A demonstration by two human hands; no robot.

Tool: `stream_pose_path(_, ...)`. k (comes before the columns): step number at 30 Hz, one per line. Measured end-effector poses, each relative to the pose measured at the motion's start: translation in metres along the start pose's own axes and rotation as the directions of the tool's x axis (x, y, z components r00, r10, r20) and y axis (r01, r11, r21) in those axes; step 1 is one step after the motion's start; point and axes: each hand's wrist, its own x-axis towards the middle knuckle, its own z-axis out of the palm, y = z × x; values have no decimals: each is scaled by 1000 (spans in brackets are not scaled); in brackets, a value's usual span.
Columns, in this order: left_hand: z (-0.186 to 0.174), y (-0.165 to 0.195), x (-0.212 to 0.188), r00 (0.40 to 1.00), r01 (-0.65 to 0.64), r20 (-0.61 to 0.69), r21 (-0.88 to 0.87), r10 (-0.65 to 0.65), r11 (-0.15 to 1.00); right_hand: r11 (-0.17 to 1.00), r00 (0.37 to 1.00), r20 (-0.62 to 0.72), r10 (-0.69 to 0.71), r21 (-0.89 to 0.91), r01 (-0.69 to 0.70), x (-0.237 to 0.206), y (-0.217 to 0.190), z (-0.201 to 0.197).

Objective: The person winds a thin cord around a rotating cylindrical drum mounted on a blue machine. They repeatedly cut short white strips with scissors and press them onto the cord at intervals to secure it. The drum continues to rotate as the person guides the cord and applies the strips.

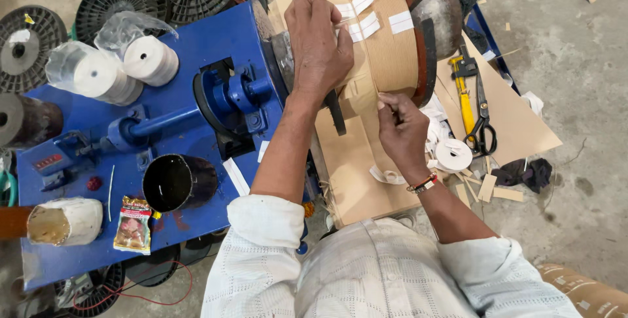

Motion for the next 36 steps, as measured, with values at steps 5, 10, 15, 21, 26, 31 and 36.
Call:
stream_pose_path(5,9,-18,11,998,53,-18,-28,-53,998,999,999,24,-48,-10,48,7,-13,-4)
stream_pose_path(10,8,-20,24,998,58,-18,-33,-59,998,913,957,88,-277,-288,290,8,-50,-11)
stream_pose_path(15,-41,8,19,982,-55,184,31,48,998,632,816,376,-438,-517,577,8,-70,-9)
stream_pose_path(21,-64,44,6,887,-265,451,313,103,912,402,730,571,-377,-609,684,10,-60,-12)
stream_pose_path(26,-49,48,10,893,-276,444,418,70,866,365,699,612,-370,-596,715,11,-54,-15)
stream_pose_path(31,-50,46,7,867,-333,482,373,126,866,352,682,660,-314,-586,730,7,-54,-19)
stream_pose_path(36,-49,47,6,802,-488,558,405,213,774,356,649,670,-361,-545,759,9,-55,-21)
